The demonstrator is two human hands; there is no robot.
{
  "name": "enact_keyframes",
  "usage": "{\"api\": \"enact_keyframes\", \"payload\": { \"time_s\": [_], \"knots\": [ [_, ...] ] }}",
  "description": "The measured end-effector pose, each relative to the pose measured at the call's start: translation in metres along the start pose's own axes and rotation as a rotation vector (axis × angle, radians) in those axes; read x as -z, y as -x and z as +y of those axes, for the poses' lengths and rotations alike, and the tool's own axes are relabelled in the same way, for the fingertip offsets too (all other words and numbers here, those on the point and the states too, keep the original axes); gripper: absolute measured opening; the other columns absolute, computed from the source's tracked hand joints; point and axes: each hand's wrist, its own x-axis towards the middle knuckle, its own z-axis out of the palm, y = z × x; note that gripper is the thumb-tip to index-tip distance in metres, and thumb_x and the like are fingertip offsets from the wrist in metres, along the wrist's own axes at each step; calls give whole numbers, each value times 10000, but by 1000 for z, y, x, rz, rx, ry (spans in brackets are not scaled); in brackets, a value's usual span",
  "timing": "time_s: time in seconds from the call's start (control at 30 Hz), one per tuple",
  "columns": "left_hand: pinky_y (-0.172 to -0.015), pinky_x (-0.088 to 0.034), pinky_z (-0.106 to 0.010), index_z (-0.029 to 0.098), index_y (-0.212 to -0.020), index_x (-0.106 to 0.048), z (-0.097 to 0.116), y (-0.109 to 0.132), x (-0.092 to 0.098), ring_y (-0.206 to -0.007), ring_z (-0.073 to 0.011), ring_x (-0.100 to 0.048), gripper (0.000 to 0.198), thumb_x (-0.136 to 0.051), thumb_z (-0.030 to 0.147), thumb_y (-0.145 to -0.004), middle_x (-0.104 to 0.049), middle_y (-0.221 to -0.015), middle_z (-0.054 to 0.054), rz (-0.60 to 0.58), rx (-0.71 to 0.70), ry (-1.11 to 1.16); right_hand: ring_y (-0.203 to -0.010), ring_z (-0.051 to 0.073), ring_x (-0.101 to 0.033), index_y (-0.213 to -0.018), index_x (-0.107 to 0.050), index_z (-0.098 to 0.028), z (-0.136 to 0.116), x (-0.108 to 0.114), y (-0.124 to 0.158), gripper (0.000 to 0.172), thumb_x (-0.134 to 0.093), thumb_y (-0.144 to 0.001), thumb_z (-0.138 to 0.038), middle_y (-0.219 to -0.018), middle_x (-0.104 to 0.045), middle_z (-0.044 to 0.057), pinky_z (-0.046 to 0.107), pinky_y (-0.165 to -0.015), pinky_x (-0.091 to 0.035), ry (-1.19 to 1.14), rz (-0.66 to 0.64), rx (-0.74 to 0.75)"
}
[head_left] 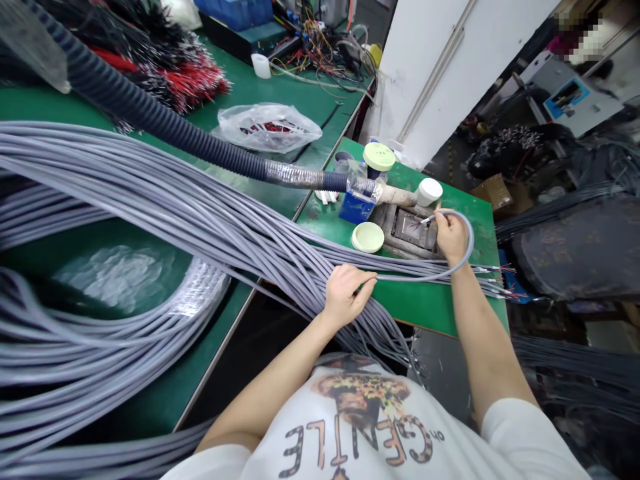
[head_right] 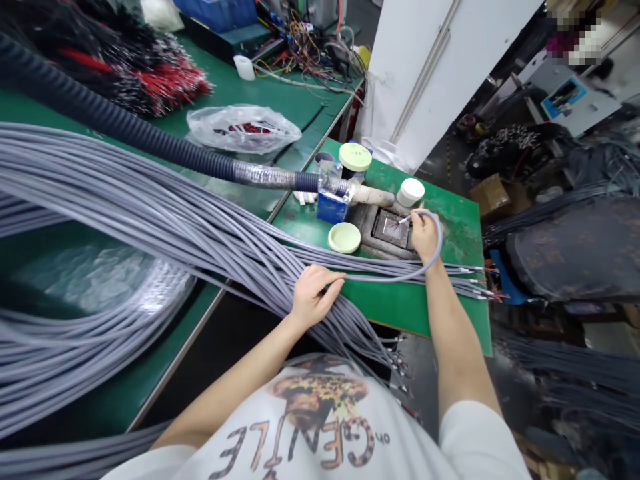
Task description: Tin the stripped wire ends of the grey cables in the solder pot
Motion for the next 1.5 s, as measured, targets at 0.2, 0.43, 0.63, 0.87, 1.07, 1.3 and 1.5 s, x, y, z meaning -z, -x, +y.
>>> {"api": "enact_keyframes", "payload": {
  "time_s": [0.2, 0.43, 0.63, 0.87, 1.07, 1.3, 1.5],
  "knots": [
    [-745, -417, -334, 204, -926, -703, 0, 0, -1, -745, -169, -606, 132, -603, 226, -843, -737, -811, -44, 11, -35, -28, -904, 231, -637, -935, -713, -155, 9, -7, -1, 315, -479, -888, -360, -914, -728, 98, 350, -871, -457, 6, -17, -21],
    [-728, -436, -326, 192, -902, -700, 3, -2, 0, -728, -156, -611, 132, -584, 241, -861, -732, -789, -41, 33, -66, -58, -923, 240, -639, -887, -715, -156, 14, -14, -2, 312, -475, -882, -354, -891, -728, 99, 364, -891, -455, -6, -60, -50],
    [-749, -439, -340, 198, -914, -713, -1, 0, -1, -740, -165, -606, 133, -609, 244, -846, -735, -793, -44, 42, -34, 0, -974, 213, -621, -975, -694, -206, -42, 35, 26, 262, -468, -920, -326, -994, -700, 66, 371, -916, -461, -68, 47, 88],
    [-797, -455, -335, 182, -990, -736, 37, -5, -9, -800, -184, -604, 276, -562, 369, -886, -741, -815, -69, -87, 369, 575, -1014, 222, -624, -1207, -616, -304, -110, 78, 108, 439, -664, -805, -136, -1101, -716, 23, 412, -900, -490, -140, -45, 670],
    [-782, -459, -304, 157, -852, -766, 52, 2, -16, -760, -169, -616, 329, -681, 465, -772, -732, -840, -71, -98, 709, 1041, -1062, 225, -593, -1277, -581, -270, -106, 78, 156, 451, -618, -845, -146, -1180, -688, 56, 450, -910, -487, -152, -137, 725],
    [-804, -439, -312, 148, -617, -743, 60, 8, -9, -774, -170, -591, 320, -764, 462, -675, -693, -801, -76, -126, 740, 1164, -1068, 223, -580, -1268, -589, -284, -100, 78, 179, 446, -605, -847, -136, -1143, -697, 58, 453, -895, -496, -213, -139, 719],
    [-782, -423, -313, 162, -717, -777, 62, 12, -8, -769, -167, -560, 313, -778, 470, -659, -662, -776, -72, -137, 692, 1202, -1071, 226, -570, -1277, -584, -275, -102, 80, 182, 429, -550, -872, -139, -1162, -686, 67, 454, -892, -488, -233, -158, 738]
  ]
}}
